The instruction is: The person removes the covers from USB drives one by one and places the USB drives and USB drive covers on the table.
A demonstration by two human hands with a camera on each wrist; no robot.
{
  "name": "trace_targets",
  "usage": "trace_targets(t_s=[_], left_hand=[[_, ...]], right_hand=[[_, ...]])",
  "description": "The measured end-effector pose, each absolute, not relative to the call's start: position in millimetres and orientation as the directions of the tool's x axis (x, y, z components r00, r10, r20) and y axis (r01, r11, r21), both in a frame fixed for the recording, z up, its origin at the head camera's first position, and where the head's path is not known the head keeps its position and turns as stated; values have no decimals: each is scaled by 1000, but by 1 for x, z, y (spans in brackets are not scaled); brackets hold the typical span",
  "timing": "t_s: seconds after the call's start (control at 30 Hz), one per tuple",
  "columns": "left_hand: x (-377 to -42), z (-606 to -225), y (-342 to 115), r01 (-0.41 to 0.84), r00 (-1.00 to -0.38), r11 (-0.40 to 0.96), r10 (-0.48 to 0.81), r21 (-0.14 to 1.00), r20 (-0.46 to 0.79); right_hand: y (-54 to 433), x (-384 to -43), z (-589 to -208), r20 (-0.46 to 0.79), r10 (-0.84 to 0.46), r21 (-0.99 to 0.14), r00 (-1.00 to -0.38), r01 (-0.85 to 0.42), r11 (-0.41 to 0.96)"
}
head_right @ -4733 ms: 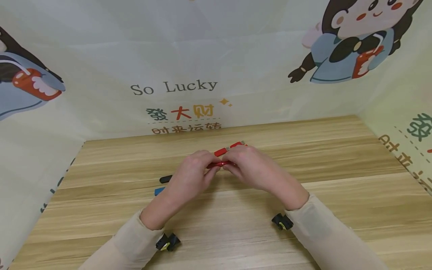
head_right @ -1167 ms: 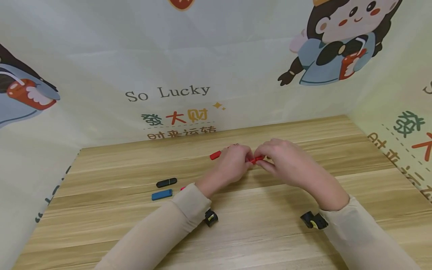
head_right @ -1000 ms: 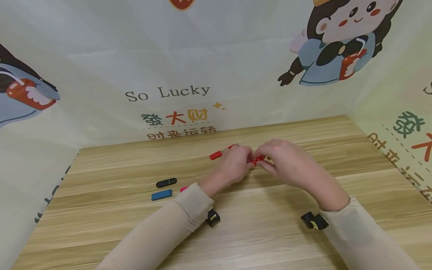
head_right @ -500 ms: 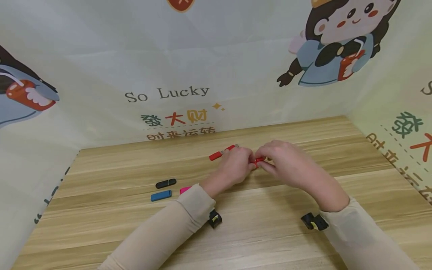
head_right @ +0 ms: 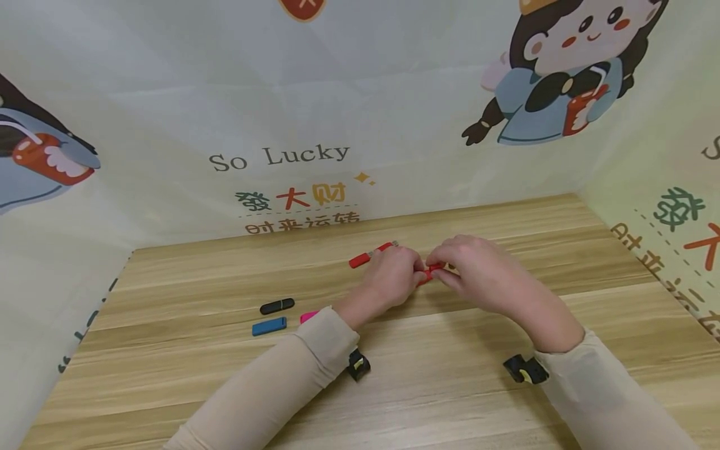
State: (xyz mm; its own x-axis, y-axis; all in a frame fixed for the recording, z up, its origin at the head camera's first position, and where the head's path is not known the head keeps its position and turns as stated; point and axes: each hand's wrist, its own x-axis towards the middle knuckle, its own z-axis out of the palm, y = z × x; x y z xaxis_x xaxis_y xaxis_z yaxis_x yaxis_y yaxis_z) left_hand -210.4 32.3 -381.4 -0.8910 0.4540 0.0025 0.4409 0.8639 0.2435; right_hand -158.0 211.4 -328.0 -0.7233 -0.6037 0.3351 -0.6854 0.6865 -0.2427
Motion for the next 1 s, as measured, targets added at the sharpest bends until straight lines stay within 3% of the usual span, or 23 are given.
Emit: trace_targets(t_s=[0.53,1.0], left_hand=[[-194,-366,12,479,-877,834,465,275,120],[-176,-357,-21,487,-872,839,456,243,177]], right_hand=[[214,-164,-328,251,-595,-250,-763,-645,722],[220,-178,-339,190,-644,-263,-741,-670,694]])
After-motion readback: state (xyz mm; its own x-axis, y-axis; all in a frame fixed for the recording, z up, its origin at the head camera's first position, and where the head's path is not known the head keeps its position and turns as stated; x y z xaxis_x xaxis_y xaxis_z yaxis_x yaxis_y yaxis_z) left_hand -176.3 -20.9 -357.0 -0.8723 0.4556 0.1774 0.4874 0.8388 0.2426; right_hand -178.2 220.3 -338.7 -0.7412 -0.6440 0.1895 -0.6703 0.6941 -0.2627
